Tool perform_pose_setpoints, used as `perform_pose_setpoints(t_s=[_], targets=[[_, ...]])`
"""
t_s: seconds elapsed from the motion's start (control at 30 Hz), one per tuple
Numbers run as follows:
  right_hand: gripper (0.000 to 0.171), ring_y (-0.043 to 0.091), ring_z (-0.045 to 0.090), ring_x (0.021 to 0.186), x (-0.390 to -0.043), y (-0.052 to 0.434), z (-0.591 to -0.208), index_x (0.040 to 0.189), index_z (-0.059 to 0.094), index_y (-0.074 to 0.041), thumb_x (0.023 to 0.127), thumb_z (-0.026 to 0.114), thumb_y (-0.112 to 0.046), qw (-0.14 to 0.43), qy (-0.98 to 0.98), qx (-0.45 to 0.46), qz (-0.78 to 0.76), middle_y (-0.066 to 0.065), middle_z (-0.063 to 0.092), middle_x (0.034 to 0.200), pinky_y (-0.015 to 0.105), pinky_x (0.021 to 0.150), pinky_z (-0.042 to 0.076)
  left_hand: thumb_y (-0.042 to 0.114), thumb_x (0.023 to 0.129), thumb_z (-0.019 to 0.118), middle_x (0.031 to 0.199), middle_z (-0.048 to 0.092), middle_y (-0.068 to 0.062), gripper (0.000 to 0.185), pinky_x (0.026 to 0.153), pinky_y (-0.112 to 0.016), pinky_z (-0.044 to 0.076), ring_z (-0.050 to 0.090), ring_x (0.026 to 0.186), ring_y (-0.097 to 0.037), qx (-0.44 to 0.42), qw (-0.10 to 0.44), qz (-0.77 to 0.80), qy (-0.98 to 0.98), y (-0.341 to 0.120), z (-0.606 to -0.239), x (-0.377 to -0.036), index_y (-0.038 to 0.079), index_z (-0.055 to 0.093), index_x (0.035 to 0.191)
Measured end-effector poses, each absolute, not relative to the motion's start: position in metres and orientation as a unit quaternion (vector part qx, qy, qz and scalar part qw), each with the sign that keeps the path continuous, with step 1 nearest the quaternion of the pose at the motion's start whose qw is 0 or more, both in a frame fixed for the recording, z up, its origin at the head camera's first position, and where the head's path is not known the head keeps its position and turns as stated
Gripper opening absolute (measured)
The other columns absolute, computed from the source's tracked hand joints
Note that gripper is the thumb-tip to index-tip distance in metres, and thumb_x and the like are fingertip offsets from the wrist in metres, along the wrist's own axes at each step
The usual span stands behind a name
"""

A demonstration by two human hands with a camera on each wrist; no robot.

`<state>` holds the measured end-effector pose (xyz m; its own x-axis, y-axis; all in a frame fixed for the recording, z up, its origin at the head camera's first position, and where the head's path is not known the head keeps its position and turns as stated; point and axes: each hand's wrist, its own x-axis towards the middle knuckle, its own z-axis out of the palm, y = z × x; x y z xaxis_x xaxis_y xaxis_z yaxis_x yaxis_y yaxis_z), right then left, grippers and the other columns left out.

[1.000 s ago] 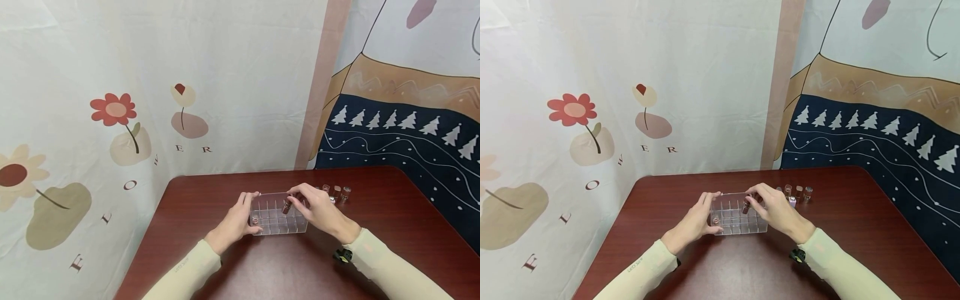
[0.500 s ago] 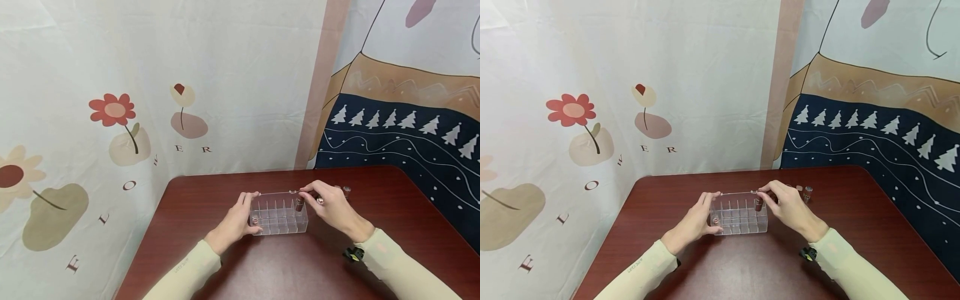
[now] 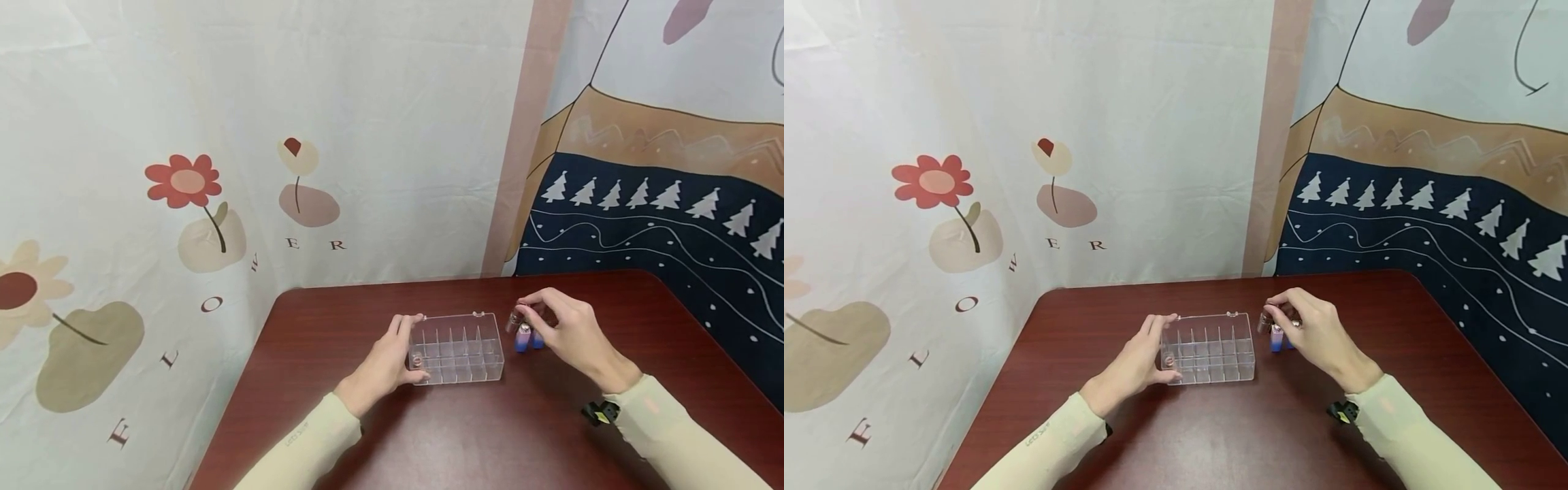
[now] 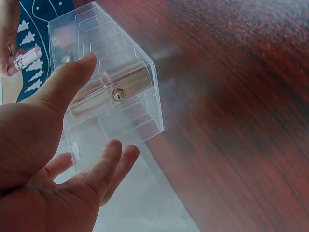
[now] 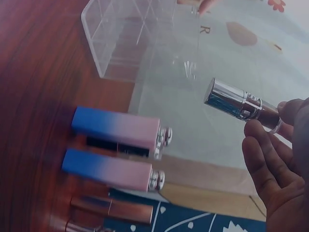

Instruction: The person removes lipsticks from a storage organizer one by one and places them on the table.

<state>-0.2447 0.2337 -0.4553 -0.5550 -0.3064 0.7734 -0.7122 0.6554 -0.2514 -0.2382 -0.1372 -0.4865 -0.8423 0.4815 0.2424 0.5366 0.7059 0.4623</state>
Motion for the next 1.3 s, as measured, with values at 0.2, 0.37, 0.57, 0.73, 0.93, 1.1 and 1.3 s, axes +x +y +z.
perform_pose_setpoints(t_s=[0.2,0.37,0.57,0.73,0.93,1.1,1.3], targets=[[0.039,0.013,0.072,0.077,-0.243,0.247,-0.454,0.115,0.082,-0.004,0.082,0.097,0.01,0.373,-0.837,0.29,0.275,0.008,0.088,0.104,0.011,0.074,0.059,0.014,0.079,0.111,0.152,0.058,-0.023,0.11,0.089,-0.045,0.069,0.071,0.086,-0.024,-0.274,0.054,-0.27,-0.922,-0.136,-0.487,-0.237,0.001,0.046,0.167],[0.041,0.014,0.075,0.078,-0.243,0.257,-0.453,0.117,0.081,-0.002,0.082,0.097,0.012,0.379,-0.845,0.27,0.262,0.009,0.087,0.104,0.01,0.077,0.061,0.014,0.078,0.111,0.152,0.058,-0.024,0.111,0.09,-0.047,0.069,0.073,0.09,-0.026,-0.273,0.055,-0.273,-0.921,-0.137,-0.487,-0.238,-0.001,0.046,0.167],[0.045,0.014,0.073,0.078,-0.244,0.269,-0.454,0.123,0.084,-0.003,0.083,0.097,0.01,0.386,-0.849,0.254,0.255,0.007,0.086,0.103,0.008,0.077,0.058,0.013,0.079,0.111,0.151,0.058,-0.025,0.111,0.089,-0.046,0.069,0.07,0.086,-0.024,-0.273,0.057,-0.273,-0.921,-0.137,-0.487,-0.237,-0.002,0.046,0.167],[0.049,0.019,0.074,0.081,-0.243,0.279,-0.454,0.126,0.085,-0.003,0.081,0.099,0.009,0.389,-0.852,0.245,0.25,0.009,0.087,0.106,0.002,0.084,0.053,0.013,0.079,0.111,0.15,0.058,-0.024,0.111,0.09,-0.045,0.069,0.07,0.087,-0.024,-0.276,0.06,-0.27,-0.921,-0.137,-0.487,-0.236,-0.002,0.046,0.167],[0.046,0.025,0.077,0.085,-0.245,0.288,-0.457,0.124,0.086,-0.002,0.081,0.098,0.008,0.396,-0.852,0.241,0.243,0.011,0.088,0.108,-0.001,0.092,0.046,0.012,0.079,0.111,0.149,0.059,-0.025,0.11,0.092,-0.047,0.07,0.074,0.093,-0.029,-0.28,0.063,-0.268,-0.92,-0.137,-0.488,-0.236,-0.001,0.046,0.167],[0.046,0.026,0.077,0.087,-0.244,0.294,-0.46,0.123,0.086,-0.003,0.08,0.099,0.008,0.394,-0.854,0.233,0.248,0.011,0.088,0.107,-0.005,0.098,0.042,0.013,0.078,0.111,0.15,0.059,-0.025,0.11,0.092,-0.05,0.07,0.076,0.099,-0.032,-0.281,0.062,-0.273,-0.918,-0.137,-0.489,-0.238,0.0,0.047,0.166],[0.045,0.025,0.075,0.084,-0.244,0.298,-0.464,0.123,0.086,-0.002,0.08,0.098,0.008,0.392,-0.857,0.229,0.243,0.01,0.087,0.107,-0.001,0.093,0.046,0.015,0.079,0.111,0.152,0.058,-0.025,0.111,0.091,-0.047,0.07,0.074,0.093,-0.028,-0.277,0.056,-0.271,-0.92,-0.138,-0.491,-0.237,0.002,0.046,0.167]])
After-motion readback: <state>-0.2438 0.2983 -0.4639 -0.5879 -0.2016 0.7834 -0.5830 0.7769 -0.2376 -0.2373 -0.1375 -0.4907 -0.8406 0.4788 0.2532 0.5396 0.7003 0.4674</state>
